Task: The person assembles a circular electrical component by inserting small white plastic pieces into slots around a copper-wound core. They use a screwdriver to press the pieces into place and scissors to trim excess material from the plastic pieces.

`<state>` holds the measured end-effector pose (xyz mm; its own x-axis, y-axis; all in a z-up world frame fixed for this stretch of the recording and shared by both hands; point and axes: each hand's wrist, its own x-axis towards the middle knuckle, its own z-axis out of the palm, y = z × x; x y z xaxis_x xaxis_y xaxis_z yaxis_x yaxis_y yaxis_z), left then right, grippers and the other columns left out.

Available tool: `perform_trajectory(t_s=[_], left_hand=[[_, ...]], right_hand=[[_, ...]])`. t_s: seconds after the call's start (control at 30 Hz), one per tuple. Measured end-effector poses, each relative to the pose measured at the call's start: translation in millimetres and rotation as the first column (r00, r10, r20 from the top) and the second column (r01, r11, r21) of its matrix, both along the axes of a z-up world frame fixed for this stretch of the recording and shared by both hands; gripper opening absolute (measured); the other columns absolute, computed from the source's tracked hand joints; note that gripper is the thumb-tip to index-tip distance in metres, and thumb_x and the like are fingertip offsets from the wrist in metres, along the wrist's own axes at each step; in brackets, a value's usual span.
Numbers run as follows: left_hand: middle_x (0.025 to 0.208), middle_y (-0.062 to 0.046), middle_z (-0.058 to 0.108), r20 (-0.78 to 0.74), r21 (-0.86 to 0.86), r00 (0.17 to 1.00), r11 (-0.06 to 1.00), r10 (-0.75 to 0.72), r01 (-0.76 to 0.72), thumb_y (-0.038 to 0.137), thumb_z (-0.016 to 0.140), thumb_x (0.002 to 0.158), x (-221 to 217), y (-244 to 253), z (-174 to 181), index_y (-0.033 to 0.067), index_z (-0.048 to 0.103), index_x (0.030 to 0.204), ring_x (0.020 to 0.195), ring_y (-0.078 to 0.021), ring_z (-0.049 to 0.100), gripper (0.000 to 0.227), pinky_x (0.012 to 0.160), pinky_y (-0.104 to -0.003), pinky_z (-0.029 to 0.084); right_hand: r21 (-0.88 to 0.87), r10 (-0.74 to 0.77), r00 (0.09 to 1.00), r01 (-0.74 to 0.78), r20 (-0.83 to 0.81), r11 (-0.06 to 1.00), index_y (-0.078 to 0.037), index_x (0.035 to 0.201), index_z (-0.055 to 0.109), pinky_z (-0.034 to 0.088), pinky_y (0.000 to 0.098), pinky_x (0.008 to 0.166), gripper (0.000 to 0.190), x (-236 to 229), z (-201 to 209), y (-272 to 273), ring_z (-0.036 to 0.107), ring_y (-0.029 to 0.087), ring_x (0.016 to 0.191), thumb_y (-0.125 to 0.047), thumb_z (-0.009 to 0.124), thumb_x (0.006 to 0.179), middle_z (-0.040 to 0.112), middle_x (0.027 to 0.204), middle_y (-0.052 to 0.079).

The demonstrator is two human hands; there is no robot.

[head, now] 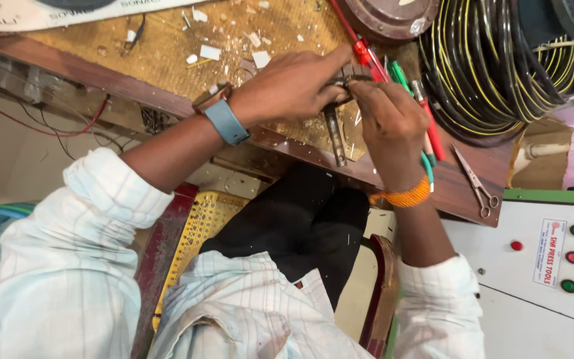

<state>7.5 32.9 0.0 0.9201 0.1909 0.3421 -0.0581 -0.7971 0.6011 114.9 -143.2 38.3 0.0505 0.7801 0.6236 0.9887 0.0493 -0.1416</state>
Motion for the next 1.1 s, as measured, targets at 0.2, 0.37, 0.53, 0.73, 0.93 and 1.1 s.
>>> perform_trajectory(t_s=[0.2, 0.37, 0.53, 0.73, 0.93, 1.1], left_hand=[[0.086, -0.021, 0.066, -0.116, 0.023, 0.993, 1.000, 0.013, -0.011, 0.029, 0.064, 0.100, 7.0, -3.7, -3.3, 0.0073, 0.040, 0.140, 0.087, -0.0436, 0.066, 0.051, 0.076, -0.058, 0.047], [0.095, -0.024, 0.066, -0.040, 0.059, 0.999, 0.998, -0.025, 0.028, 0.028, 0.067, 0.101, 3.1, 3.6, -5.2, 0.0060, 0.044, 0.134, 0.097, -0.0470, 0.063, 0.046, 0.082, -0.058, 0.046], [0.094, -0.025, 0.065, -0.061, 0.073, 0.998, 0.997, -0.013, 0.018, 0.030, 0.067, 0.100, 4.2, 3.3, -1.7, 0.0060, 0.043, 0.135, 0.095, -0.0472, 0.062, 0.048, 0.080, -0.058, 0.046], [0.093, -0.025, 0.065, -0.154, 0.085, 0.987, 0.995, -0.035, 0.048, 0.031, 0.063, 0.103, -1.4, 6.9, 3.1, 0.0078, 0.043, 0.140, 0.094, -0.0459, 0.063, 0.048, 0.081, -0.058, 0.046], [0.103, -0.023, 0.068, -0.058, 0.166, 0.956, 0.942, -0.286, 0.292, 0.034, 0.068, 0.100, -13.6, 13.1, -0.9, 0.0060, 0.041, 0.150, 0.092, -0.0411, 0.066, 0.064, 0.081, -0.055, 0.048], [0.109, -0.011, 0.074, -0.006, 0.148, 0.938, 0.928, -0.346, 0.343, 0.035, 0.081, 0.096, -21.2, 20.5, -13.8, 0.0104, 0.065, 0.131, 0.102, -0.0327, 0.069, 0.046, 0.091, -0.050, 0.050]], right_hand=[[-0.037, -0.005, 0.993, 0.010, 0.118, 0.999, -0.004, 0.110, 0.071, 0.055, 0.0375, 0.081, 0.017, 8.2, 3.3, -10.5, 0.065, 0.027, 0.093, 0.004, 0.078, 0.097, 0.067, 0.100, 0.009], [0.105, -0.094, 0.991, 0.085, 0.091, 0.991, -0.001, 0.108, 0.069, 0.054, 0.0379, 0.072, 0.017, 5.2, -27.1, -2.2, 0.065, 0.026, 0.086, 0.010, 0.076, 0.096, 0.064, 0.097, 0.012], [0.277, -0.111, 0.993, 0.095, 0.040, 0.956, 0.000, 0.107, 0.069, 0.058, 0.0383, 0.078, 0.019, -0.3, -46.0, 6.0, 0.068, 0.027, 0.092, 0.013, 0.073, 0.093, 0.066, 0.099, 0.012], [0.318, -0.067, 0.997, 0.052, 0.037, 0.947, 0.000, 0.105, 0.071, 0.058, 0.0370, 0.077, 0.019, 2.2, -47.2, 8.3, 0.070, 0.027, 0.091, 0.012, 0.076, 0.091, 0.069, 0.097, 0.012], [0.343, -0.027, 0.999, 0.035, -0.029, 0.939, -0.001, 0.115, 0.070, 0.056, 0.0398, 0.082, 0.029, -16.9, -44.0, -21.5, 0.064, 0.027, 0.098, -0.013, 0.085, 0.093, 0.064, 0.106, 0.011], [0.076, 0.064, 0.848, -0.028, -0.527, 0.997, -0.007, 0.138, 0.064, 0.058, 0.0360, 0.104, 0.050, -4.3, -40.3, -41.0, 0.065, 0.026, 0.127, -0.039, 0.083, 0.103, 0.062, 0.141, 0.010]])
